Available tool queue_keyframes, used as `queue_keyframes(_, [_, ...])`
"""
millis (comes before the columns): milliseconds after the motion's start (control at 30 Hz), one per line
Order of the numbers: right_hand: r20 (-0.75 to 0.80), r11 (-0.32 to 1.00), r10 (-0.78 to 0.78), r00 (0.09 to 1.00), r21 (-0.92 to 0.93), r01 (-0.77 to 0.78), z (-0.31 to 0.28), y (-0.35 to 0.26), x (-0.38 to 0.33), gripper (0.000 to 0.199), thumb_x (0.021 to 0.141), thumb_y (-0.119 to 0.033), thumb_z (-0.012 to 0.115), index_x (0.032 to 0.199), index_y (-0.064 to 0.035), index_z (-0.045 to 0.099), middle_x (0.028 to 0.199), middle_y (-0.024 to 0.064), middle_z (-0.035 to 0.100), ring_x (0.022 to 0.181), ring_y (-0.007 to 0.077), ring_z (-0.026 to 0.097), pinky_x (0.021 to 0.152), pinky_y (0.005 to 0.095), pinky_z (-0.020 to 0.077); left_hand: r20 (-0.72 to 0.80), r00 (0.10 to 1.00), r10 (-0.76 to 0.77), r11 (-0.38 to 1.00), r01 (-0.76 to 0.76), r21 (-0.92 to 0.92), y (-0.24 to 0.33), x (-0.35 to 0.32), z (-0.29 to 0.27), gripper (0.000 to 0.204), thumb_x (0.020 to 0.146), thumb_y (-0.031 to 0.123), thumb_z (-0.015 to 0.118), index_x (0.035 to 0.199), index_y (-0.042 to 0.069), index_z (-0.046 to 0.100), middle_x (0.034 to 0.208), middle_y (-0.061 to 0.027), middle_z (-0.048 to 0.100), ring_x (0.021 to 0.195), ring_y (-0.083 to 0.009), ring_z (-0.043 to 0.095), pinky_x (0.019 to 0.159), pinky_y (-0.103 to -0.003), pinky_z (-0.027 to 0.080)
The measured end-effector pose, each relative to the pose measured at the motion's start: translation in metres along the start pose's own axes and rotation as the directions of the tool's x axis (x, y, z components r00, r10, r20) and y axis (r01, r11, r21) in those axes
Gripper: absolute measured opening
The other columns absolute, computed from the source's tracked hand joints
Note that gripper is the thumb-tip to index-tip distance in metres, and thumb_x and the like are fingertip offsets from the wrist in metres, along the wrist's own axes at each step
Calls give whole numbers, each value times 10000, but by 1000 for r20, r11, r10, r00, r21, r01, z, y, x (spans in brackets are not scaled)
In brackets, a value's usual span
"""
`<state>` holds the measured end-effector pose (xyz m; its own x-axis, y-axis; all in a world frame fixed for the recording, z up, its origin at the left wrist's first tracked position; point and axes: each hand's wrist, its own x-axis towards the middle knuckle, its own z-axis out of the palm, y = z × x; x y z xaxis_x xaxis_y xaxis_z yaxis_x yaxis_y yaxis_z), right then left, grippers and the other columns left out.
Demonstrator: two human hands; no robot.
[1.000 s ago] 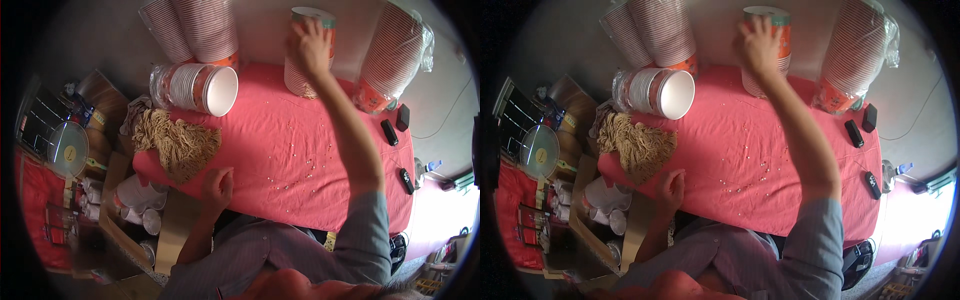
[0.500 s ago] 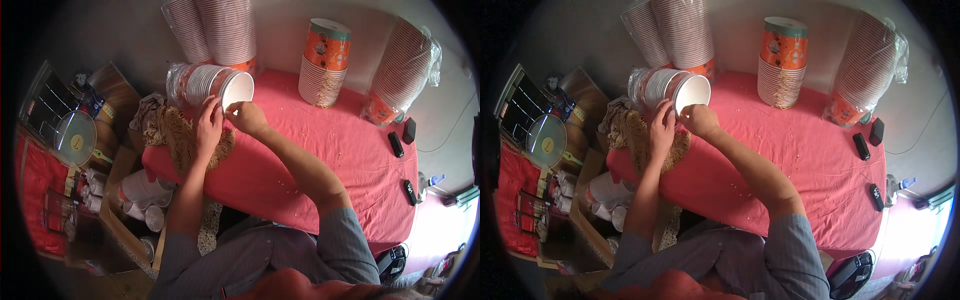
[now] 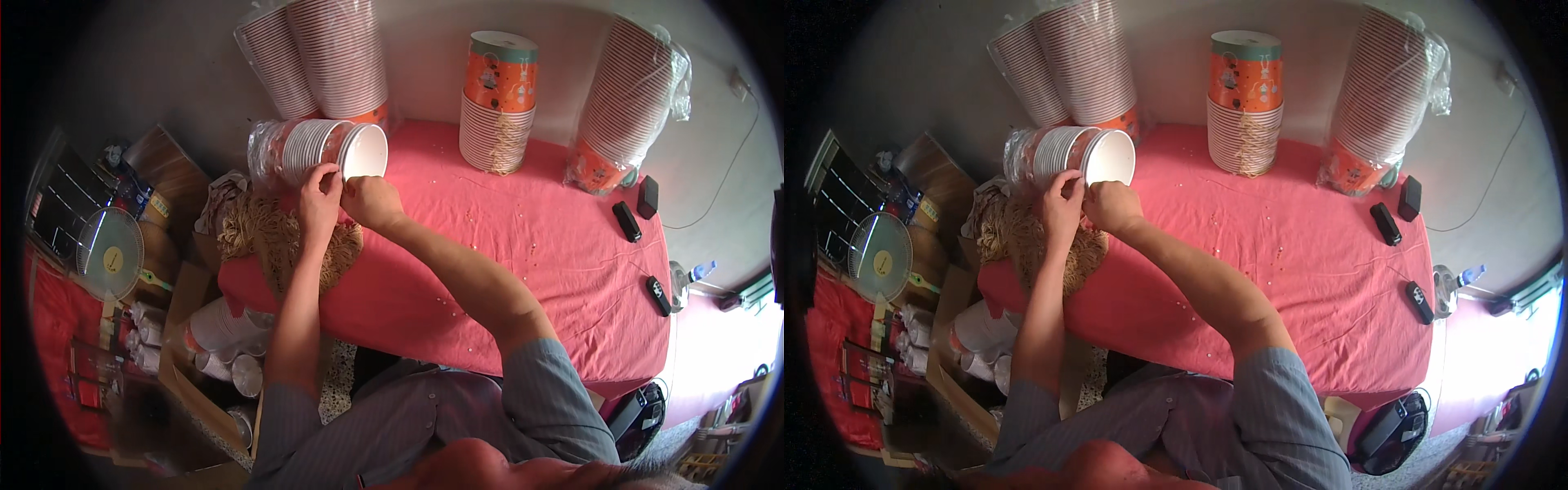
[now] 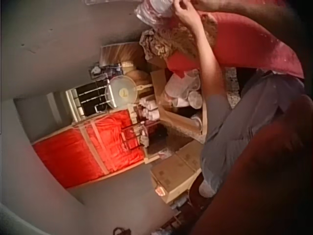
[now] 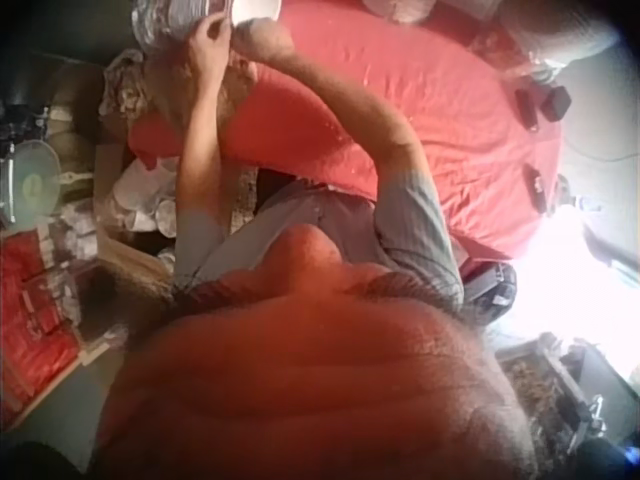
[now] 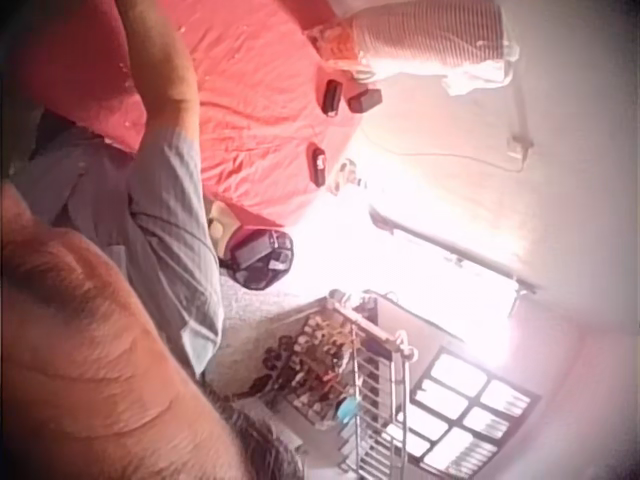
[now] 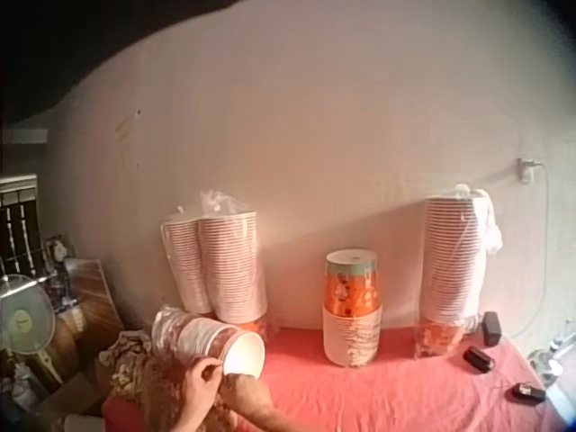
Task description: Threading string handles through pre-punched holes in paper buckets.
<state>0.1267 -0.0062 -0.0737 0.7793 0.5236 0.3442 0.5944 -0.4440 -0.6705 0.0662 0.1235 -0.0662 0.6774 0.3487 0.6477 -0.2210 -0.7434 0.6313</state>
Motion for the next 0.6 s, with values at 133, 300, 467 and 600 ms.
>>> queue_keyframes(133, [-129, 999, 39, 991, -23, -42, -3, 4, -10, 306, 985, -319, 642, 925, -42, 758, 901, 236, 779, 858, 467, 765, 775, 575, 622, 7, 1000, -5, 997, 5, 79, 5, 4, 15, 219, 997, 124, 746, 1202, 55, 716, 1116, -172, 757, 1063, -355, 738, 929, -432, 578])
queue_keyframes(300, [-131, 997, -18, 991, -81, 7, -35, 13, -39, 267, 992, -283, 631, 1006, -32, 720, 920, 247, 781, 854, 455, 774, 756, 570, 628, -8, 1000, -14, 994, 15, 107, -8, 4, 11, 229, 995, 116, 735, 1212, 50, 704, 1136, -176, 755, 1080, -384, 731, 941, -449, 572])
queue_keyframes(467, [-252, 954, -212, 944, -263, 144, -92, 36, -70, 101, 1032, -216, 642, 1085, -136, 674, 879, 172, 769, 732, 429, 749, 618, 544, 597, 31, 1000, -3, 995, 0, 104, -6, 2, -27, 241, 1032, 162, 725, 1239, 39, 729, 1160, -186, 781, 1076, -342, 757, 922, -425, 578])
queue_keyframes(600, [-253, 922, -282, 926, -339, 188, -139, 33, -90, 130, 962, -177, 686, 1077, -117, 692, 1013, 107, 760, 849, 370, 764, 683, 503, 614, 63, 997, -33, 987, 23, 158, 13, -4, -73, 198, 1057, 179, 720, 1191, 40, 762, 1046, -134, 791, 914, -235, 744, 831, -360, 571])
